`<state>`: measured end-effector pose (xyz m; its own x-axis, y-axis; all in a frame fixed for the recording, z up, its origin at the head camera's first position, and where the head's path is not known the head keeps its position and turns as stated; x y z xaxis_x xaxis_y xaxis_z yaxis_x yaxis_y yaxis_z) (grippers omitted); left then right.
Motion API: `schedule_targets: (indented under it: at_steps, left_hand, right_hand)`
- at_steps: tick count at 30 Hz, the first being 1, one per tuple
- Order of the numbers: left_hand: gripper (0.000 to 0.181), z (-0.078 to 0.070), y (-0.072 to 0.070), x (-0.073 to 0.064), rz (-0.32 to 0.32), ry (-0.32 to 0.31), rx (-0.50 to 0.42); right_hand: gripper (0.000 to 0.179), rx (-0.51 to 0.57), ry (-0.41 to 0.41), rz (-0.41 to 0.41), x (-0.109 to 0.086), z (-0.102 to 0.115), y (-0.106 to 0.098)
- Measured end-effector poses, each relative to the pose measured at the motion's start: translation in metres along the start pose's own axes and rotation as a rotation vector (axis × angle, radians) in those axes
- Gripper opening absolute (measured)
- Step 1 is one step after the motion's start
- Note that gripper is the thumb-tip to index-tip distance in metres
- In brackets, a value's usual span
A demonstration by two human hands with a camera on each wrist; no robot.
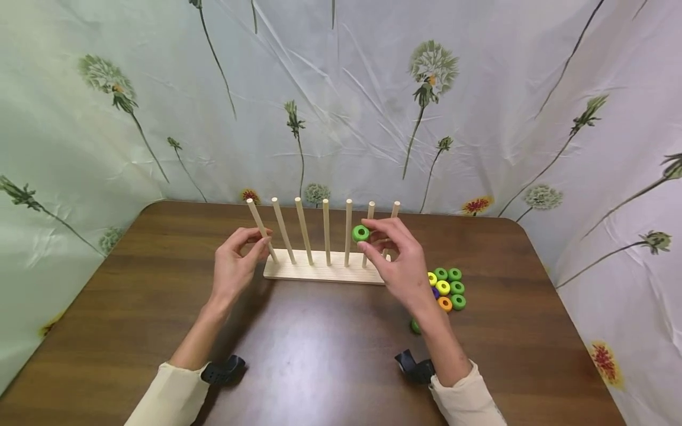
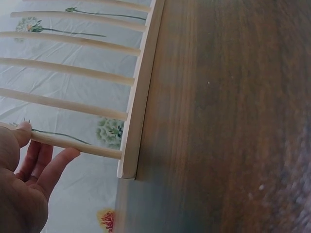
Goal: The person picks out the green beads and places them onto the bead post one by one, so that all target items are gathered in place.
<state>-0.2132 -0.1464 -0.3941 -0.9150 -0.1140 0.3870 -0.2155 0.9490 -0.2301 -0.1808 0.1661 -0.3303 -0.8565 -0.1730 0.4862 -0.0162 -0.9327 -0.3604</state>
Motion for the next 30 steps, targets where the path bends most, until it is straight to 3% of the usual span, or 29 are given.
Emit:
schedule_targets:
  at_steps: [30]
  left_hand:
    - [0.014, 0.000, 0.000, -0.002, -0.010, 0.000, -0.022]
  right_hand:
    - [0.041, 0.049, -0.086, 0.004, 0.017, 0.022, 0.014]
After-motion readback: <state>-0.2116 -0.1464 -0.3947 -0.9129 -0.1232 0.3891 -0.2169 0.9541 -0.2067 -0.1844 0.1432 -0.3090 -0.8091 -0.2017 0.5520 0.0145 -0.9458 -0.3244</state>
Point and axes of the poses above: each hand's wrist, its own x-axis towards the middle knuckle, its own y-axis out of the palm, z = x × y, the point moved 5 cm from there along x, towards the middle knuckle, and after that the axes turned 3 degrees about z, right-handed, at the moved point
